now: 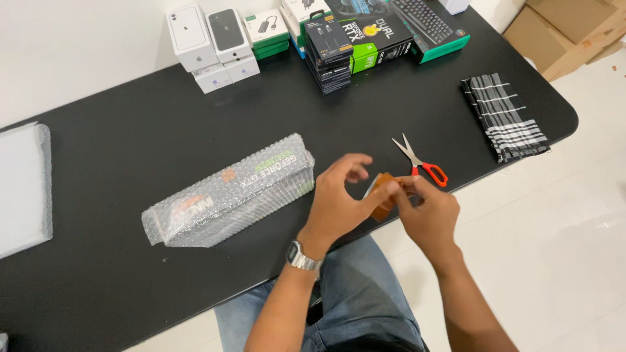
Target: The person wraps a graphics card box with bubble wrap, using tape and scissors to secure the packaging.
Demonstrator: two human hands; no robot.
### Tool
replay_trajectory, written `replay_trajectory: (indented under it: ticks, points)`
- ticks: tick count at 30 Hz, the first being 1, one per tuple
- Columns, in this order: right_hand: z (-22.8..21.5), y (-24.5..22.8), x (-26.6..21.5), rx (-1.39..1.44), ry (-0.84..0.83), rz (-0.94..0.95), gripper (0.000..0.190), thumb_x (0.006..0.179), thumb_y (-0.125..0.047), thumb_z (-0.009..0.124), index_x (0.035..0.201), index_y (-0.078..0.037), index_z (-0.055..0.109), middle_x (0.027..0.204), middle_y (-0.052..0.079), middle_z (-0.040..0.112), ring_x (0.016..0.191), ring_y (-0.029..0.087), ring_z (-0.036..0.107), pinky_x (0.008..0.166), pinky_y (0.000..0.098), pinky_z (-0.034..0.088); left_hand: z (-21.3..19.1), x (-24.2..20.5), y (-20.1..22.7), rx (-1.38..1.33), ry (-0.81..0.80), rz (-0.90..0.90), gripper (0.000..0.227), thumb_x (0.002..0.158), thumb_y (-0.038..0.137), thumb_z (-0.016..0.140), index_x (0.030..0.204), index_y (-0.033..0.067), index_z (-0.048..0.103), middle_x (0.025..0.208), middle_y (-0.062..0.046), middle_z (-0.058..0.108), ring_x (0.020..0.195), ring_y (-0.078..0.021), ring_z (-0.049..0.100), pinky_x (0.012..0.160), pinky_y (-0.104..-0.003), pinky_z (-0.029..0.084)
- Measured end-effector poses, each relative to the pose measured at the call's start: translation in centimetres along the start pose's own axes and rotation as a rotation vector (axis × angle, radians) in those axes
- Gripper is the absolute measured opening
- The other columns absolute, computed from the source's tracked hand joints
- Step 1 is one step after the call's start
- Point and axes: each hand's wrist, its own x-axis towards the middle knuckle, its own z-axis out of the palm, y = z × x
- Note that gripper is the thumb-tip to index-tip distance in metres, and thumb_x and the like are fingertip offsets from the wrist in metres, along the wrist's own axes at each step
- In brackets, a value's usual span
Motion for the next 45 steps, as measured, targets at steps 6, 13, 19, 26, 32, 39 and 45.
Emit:
replay_trajectory:
  ticks: [6, 13, 19, 26, 32, 39, 45]
  points:
    - [-3.1, -0.7, 2.3, 0.408, -0.216, 0.110, 0.015, 0.109, -0.012, 0.083, 0.110, -0.024, 0.092, 0.076, -0.002, 0.085, 0.061, 0.012, 0.063, 0.068, 0.0309, 0.053, -0.7, -0.1, -2.8, -0.230, -0.531, -0.008, 0.126, 0.081, 0.040, 0.104, 0.184, 0.0112, 0.039, 0.177, -0.025, 0.055, 0.172, -0.0491, 0.041, 0.140, -0.070, 0.032]
    - [-6.4, -0.2, 4.4, 0.421, -0.442, 0.138, 0.030, 0.107, -0.008, 0.069, 0.116, -0.015, 0.096, 0.074, 0.011, 0.085, 0.058, 0.019, 0.054, 0.064, 0.0375, 0.051, -0.6, -0.6, -3.0, -0.264, -0.595, -0.156, 0.124, 0.080, 0.044, 0.104, 0.184, 0.0177, 0.041, 0.156, -0.023, 0.069, 0.158, -0.0429, 0.058, 0.136, -0.065, 0.040]
    - [-5.2, 0.2, 4.6, 0.416, -0.578, 0.272, 0.018, 0.108, -0.015, 0.082, 0.114, -0.006, 0.096, 0.084, 0.020, 0.088, 0.077, 0.026, 0.072, 0.077, 0.0420, 0.061, -0.7, -1.0, -3.4, -0.187, -0.627, -0.183, 0.123, 0.079, 0.048, 0.104, 0.181, 0.0171, 0.043, 0.149, -0.021, 0.071, 0.149, -0.0404, 0.064, 0.135, -0.058, 0.043]
    - [-6.2, -1.7, 6.1, 0.445, -0.589, 0.333, 0.021, 0.106, -0.009, 0.085, 0.125, -0.002, 0.093, 0.093, 0.023, 0.090, 0.088, 0.026, 0.073, 0.083, 0.0428, 0.059, -0.7, -1.7, -2.4, -0.187, -0.644, -0.164, 0.129, 0.084, 0.057, 0.098, 0.188, 0.0205, 0.029, 0.168, -0.021, 0.062, 0.146, -0.0411, 0.065, 0.125, -0.060, 0.049]
    - [-5.5, -0.8, 6.7, 0.465, -0.630, 0.319, 0.022, 0.106, -0.012, 0.086, 0.125, -0.004, 0.094, 0.089, 0.019, 0.090, 0.086, 0.023, 0.073, 0.084, 0.0410, 0.061, 0.1, -2.8, -4.1, -0.274, -0.614, -0.054, 0.100, 0.092, 0.047, 0.098, 0.177, 0.0257, 0.050, 0.173, -0.014, 0.060, 0.138, -0.0420, 0.071, 0.114, -0.060, 0.062]
    - [-5.6, 0.1, 6.8, 0.466, -0.637, 0.255, 0.026, 0.105, -0.012, 0.088, 0.129, -0.003, 0.091, 0.089, 0.020, 0.091, 0.085, 0.025, 0.074, 0.088, 0.0433, 0.061, -0.1, -3.2, -4.1, -0.303, -0.580, -0.013, 0.080, 0.092, 0.046, 0.099, 0.163, 0.0253, 0.067, 0.166, -0.012, 0.065, 0.135, -0.0419, 0.076, 0.107, -0.056, 0.068]
    - [-5.6, 0.4, 6.8, 0.445, -0.645, 0.185, 0.032, 0.104, -0.013, 0.088, 0.134, -0.002, 0.089, 0.082, 0.020, 0.089, 0.078, 0.023, 0.070, 0.082, 0.0412, 0.059, -0.5, -3.2, -3.8, -0.313, -0.595, -0.034, 0.092, 0.090, 0.052, 0.098, 0.168, 0.0172, 0.063, 0.167, -0.020, 0.062, 0.141, -0.0517, 0.071, 0.107, -0.065, 0.069]
